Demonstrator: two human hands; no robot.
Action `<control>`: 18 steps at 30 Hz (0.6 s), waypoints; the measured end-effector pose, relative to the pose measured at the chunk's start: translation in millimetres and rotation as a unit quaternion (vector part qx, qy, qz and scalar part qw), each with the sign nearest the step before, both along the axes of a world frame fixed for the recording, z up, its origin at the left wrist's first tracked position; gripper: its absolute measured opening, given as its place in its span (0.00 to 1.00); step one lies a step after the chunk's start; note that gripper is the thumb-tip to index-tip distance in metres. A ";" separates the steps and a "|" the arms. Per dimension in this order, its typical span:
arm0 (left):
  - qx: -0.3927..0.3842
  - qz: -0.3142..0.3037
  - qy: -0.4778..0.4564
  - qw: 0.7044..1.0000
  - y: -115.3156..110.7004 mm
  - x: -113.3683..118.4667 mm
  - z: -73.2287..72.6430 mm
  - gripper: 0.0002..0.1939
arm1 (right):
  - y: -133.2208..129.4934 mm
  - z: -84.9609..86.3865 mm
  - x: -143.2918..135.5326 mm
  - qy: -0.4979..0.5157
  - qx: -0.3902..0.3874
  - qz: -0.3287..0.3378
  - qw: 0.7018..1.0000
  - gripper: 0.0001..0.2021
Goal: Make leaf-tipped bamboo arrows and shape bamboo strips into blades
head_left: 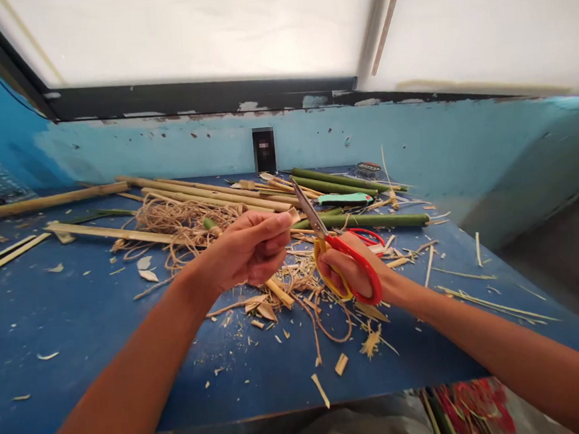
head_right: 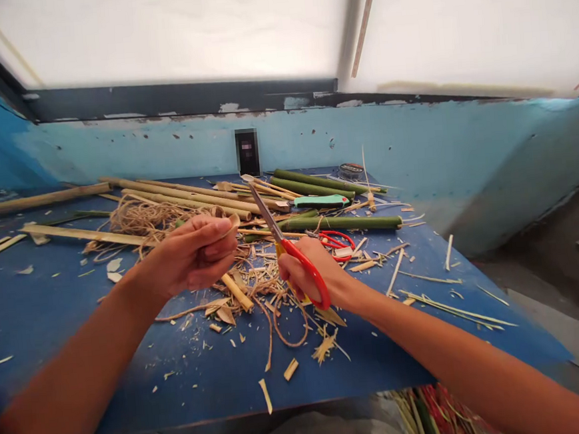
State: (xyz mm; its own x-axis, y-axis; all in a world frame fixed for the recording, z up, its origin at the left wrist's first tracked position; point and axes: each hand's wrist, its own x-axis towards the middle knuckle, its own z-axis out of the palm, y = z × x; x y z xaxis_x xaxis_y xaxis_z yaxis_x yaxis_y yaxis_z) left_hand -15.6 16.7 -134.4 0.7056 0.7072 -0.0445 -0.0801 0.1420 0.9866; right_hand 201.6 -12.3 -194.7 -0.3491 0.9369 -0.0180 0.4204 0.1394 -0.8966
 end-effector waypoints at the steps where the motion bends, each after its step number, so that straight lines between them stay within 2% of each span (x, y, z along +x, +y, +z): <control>1: 0.032 0.005 0.012 0.999 -0.1 -1.9 1.1 0.24 | 0.1 -0.9 0.6 0.000 -0.002 0.002 1.000 0.15; 5: 0.157 0.085 0.007 0.984 -3.0 -10.2 13.4 0.17 | -1.8 0.9 0.4 -0.019 -0.005 -0.001 1.000 0.17; 7: 0.190 0.155 -0.046 0.968 -8.9 -17.9 28.9 0.14 | -1.1 8.0 -6.8 -0.084 0.013 0.004 0.996 0.21; 9: 0.228 0.233 -0.115 0.938 -18.7 -28.4 49.0 0.15 | 2.8 18.6 -23.0 -0.176 0.058 0.027 0.982 0.25; 11: 0.278 0.320 -0.113 0.899 -30.5 -39.7 67.9 0.16 | 10.5 29.6 -49.8 -0.221 0.117 0.065 0.966 0.25; 13: 0.351 0.357 -0.089 0.861 -42.0 -48.5 80.6 0.12 | 21.4 38.2 -86.7 -0.226 0.173 0.096 0.954 0.23; 15: 0.395 0.388 -0.028 0.833 -51.7 -52.5 85.5 0.13 | 33.3 43.4 -129.5 -0.239 0.203 0.140 0.939 0.17; 18: 0.405 0.440 0.036 0.800 -61.9 -51.3 82.8 0.14 | 47.2 46.4 -188.4 -0.227 0.230 0.204 0.924 0.14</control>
State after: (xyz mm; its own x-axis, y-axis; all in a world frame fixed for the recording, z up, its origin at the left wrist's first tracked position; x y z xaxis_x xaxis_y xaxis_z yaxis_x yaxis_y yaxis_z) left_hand -67.0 -45.2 -51.6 -0.0660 0.7462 0.6625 0.2637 -0.6273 0.7328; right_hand 13.2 34.9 -148.3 -0.7288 0.6744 0.1187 0.5676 0.6919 -0.4463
